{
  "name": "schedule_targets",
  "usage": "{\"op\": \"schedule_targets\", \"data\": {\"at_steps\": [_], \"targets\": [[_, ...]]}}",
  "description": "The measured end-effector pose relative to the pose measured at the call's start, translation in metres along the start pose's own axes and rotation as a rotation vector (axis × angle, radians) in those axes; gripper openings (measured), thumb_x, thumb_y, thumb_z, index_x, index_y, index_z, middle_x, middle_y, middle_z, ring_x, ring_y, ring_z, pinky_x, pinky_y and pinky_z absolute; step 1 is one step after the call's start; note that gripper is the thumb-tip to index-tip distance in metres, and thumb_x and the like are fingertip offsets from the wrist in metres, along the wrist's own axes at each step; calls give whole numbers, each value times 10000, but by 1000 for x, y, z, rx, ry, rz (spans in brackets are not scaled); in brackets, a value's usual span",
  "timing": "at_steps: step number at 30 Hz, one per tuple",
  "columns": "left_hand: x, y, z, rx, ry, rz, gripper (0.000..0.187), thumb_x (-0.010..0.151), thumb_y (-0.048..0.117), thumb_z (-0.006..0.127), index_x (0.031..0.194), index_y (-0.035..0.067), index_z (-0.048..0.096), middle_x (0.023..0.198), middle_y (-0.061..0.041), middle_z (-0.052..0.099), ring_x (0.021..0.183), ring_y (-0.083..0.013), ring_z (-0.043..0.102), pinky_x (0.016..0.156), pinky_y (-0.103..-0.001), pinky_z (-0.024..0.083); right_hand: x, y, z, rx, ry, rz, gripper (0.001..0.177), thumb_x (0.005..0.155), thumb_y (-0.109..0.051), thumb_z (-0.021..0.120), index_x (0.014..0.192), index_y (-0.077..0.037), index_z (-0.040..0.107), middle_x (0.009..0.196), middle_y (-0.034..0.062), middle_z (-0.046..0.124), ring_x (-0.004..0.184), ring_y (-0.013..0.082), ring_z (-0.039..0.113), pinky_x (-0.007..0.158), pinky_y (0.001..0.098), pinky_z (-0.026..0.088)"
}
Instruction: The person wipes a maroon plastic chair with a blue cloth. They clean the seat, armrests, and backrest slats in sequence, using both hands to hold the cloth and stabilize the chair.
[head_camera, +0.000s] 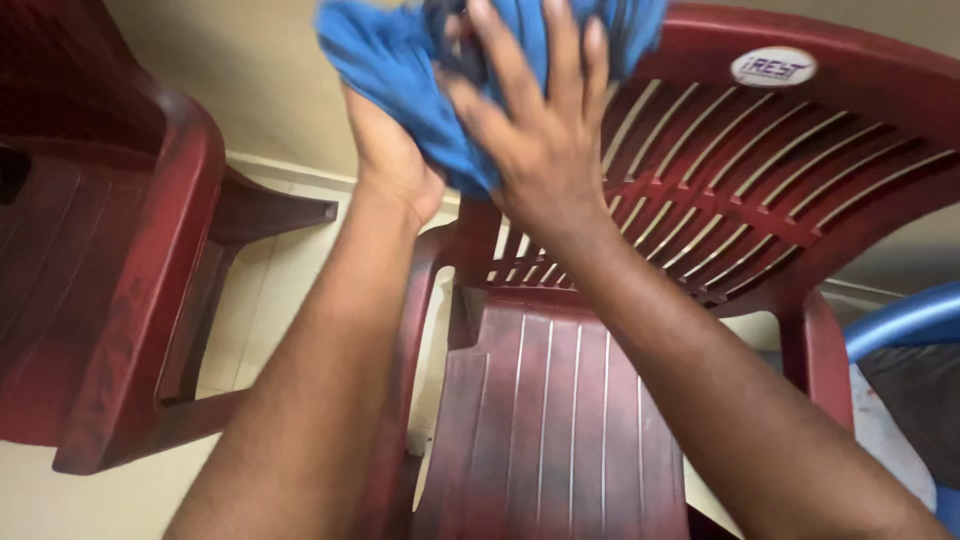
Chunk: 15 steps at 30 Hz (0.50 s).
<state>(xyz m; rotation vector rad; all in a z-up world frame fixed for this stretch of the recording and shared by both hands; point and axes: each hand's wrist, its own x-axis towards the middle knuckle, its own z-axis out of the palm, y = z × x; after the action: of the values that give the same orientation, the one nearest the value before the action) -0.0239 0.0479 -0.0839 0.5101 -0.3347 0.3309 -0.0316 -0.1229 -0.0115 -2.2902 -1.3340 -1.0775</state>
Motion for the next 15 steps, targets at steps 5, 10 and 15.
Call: {"op": "schedule_targets", "data": {"at_steps": [5,10,15], "targets": [[-61,-41,-17,400,299,-287,620,1066,520,387,1429,47,557,1417,-123,609,1348,-294,544,1170,-420,415,-97,-16,18,1232,-354,931,384,967,-242,704,1339,-174,639,1394,79,656,1316,340,663,1134,516,543],[-132,-11,-13,1746,-34,-246,470,994,355,599,1354,54,586,1351,-201,651,1306,-366,589,1132,-475,425,-130,-9,9,502,-405,383,591,929,-188,762,1475,-144,539,1530,131,511,1391,375,581,1152,514,503],[-142,-8,2,1930,-144,15,732,885,339,708,1443,-67,465,1392,-248,563,1321,-390,508,1101,-512,364,-106,21,3,235,-172,264,815,890,-134,821,1610,-114,440,1666,182,367,1466,410,499,1169,512,462]]}}
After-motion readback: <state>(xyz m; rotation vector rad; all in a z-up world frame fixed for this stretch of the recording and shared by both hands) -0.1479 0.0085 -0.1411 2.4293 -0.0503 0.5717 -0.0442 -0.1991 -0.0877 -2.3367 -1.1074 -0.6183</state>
